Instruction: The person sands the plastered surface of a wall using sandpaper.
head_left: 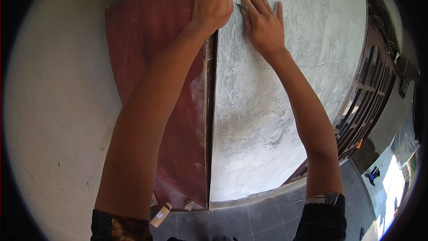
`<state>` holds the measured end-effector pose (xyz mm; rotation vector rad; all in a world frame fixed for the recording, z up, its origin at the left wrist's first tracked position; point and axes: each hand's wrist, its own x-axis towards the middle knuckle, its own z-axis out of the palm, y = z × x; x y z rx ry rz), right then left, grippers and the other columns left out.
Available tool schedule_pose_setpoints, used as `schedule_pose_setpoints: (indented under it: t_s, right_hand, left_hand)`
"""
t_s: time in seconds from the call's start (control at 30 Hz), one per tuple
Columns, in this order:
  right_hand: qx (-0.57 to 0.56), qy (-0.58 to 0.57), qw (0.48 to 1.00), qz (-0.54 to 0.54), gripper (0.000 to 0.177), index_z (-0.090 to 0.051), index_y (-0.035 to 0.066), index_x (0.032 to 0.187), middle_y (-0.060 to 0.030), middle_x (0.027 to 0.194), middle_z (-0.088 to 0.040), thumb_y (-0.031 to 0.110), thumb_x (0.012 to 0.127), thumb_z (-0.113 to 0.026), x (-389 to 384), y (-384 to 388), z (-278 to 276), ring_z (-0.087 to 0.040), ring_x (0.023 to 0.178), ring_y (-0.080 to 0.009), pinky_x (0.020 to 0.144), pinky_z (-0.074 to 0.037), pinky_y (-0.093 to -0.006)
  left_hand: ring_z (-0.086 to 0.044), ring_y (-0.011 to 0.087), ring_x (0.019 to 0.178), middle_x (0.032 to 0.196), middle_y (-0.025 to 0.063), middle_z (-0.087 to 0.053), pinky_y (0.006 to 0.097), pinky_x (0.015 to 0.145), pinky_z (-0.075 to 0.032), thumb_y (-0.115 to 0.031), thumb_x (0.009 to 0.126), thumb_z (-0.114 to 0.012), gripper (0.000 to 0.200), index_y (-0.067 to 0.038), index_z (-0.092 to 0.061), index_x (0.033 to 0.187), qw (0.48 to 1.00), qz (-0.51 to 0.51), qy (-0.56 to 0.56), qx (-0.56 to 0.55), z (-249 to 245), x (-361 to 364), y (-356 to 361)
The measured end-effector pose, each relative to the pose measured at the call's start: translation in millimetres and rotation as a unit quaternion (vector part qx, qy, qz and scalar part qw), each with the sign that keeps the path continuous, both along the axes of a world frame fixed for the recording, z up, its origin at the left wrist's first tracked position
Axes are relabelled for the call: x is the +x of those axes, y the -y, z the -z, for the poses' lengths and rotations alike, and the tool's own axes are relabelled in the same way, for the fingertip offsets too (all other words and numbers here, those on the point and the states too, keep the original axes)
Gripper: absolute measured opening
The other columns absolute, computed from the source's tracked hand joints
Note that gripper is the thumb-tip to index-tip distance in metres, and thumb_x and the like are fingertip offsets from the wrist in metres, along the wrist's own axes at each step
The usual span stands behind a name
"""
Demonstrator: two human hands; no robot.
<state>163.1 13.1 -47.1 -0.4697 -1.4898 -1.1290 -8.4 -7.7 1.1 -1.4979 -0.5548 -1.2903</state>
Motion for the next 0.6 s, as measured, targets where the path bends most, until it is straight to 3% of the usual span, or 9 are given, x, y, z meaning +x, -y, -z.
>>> schedule_pose_setpoints:
  t_s: [0.03,0.07,0.13,0.2,0.3,0.4,0.5,0.6]
  right_hand:
    - [0.026,-0.011,1.0,0.0,0.042,-0.056,0.013,0.144,-0.004,0.155,-0.052,0.022,0.103,-0.058,-1.8,-1.1,-27.5,-0.047,0.145,-0.0269,0.115,-0.036,-0.0661]
    - [0.009,-0.003,1.0,-0.011,0.043,-0.053,0.019,0.149,-0.0042,0.157,-0.051,0.025,0.107,-0.053,-1.3,1.1,-45.5,-0.046,0.145,-0.0274,0.116,-0.035,-0.0655]
    - [0.005,-0.006,1.0,-0.02,0.043,-0.053,0.018,0.149,-0.0044,0.157,-0.05,0.024,0.107,-0.053,-1.3,-2.0,-35.9,-0.046,0.146,-0.0276,0.116,-0.035,-0.0645]
    - [-0.004,-0.003,1.0,-0.031,0.042,-0.056,0.012,0.143,-0.0053,0.155,-0.052,0.022,0.103,-0.058,-2.9,0.6,-0.4,-0.048,0.144,-0.0271,0.114,-0.037,-0.0642]
    - [-0.056,0.009,0.998,0.015,0.046,-0.054,0.014,0.148,-0.0047,0.158,-0.049,0.022,0.103,-0.059,-0.2,3.2,54.8,-0.047,0.145,-0.0258,0.113,-0.036,-0.0667]
    - [0.029,-0.014,0.999,-0.016,0.043,-0.056,0.015,0.144,-0.0056,0.154,-0.053,0.023,0.103,-0.058,-3.1,-4.5,-17.8,-0.048,0.143,-0.0263,0.112,-0.037,-0.0683]
    - [0.004,-0.002,1.0,-0.024,0.041,-0.053,0.017,0.146,-0.0048,0.156,-0.051,0.023,0.106,-0.053,-5.8,1.5,-45.9,-0.048,0.144,-0.0285,0.115,-0.037,-0.0637]
    - [-0.029,0.009,0.999,-0.024,0.044,-0.056,0.01,0.144,-0.0094,0.155,-0.051,0.023,0.102,-0.06,-6.0,6.9,25.8,-0.049,0.142,-0.0306,0.114,-0.038,-0.0635]
  left_hand:
    - [-0.034,0.0333,0.153,0.16,0.0201,-0.043,0.0595,0.123,-0.023,0.002,0.094,-0.045,0.051,0.007,-0.052,0.145,1.0,0.0,0.0,-0.004,1.8,1.0,0.9]
    - [-0.034,0.0333,0.153,0.16,0.0201,-0.043,0.0595,0.123,-0.023,0.002,0.094,-0.045,0.051,0.007,-0.052,0.145,1.0,0.001,-0.003,-0.007,3.9,2.1,1.0]
    - [-0.035,0.0324,0.153,0.161,0.0198,-0.042,0.0615,0.123,-0.021,0.002,0.094,-0.046,0.051,0.007,-0.052,0.145,0.999,-0.037,0.0,0.001,3.5,1.1,1.5]
    - [-0.034,0.032,0.153,0.161,0.0196,-0.042,0.0621,0.123,-0.02,0.002,0.094,-0.046,0.051,0.007,-0.052,0.145,0.999,-0.042,0.001,0.001,2.5,2.5,-0.9]
    - [-0.034,0.0314,0.154,0.161,0.0192,-0.042,0.0626,0.123,-0.019,0.002,0.094,-0.046,0.051,0.006,-0.052,0.145,0.999,-0.035,0.002,0.007,3.9,0.6,-1.7]
    - [-0.033,0.0313,0.154,0.161,0.0189,-0.042,0.0625,0.123,-0.019,0.002,0.095,-0.045,0.051,0.006,-0.052,0.145,0.999,-0.035,0.006,0.005,4.9,3.5,1.1]
    - [-0.033,0.0316,0.154,0.161,0.019,-0.042,0.0626,0.123,-0.019,0.002,0.095,-0.046,0.051,0.006,-0.051,0.146,0.999,-0.047,0.008,-0.004,3.6,3.4,0.3]
    - [-0.033,0.0319,0.154,0.162,0.0191,-0.041,0.0627,0.123,-0.02,0.002,0.094,-0.046,0.052,0.006,-0.051,0.146,0.999,-0.036,0.006,-0.002,3.0,2.3,-1.3]
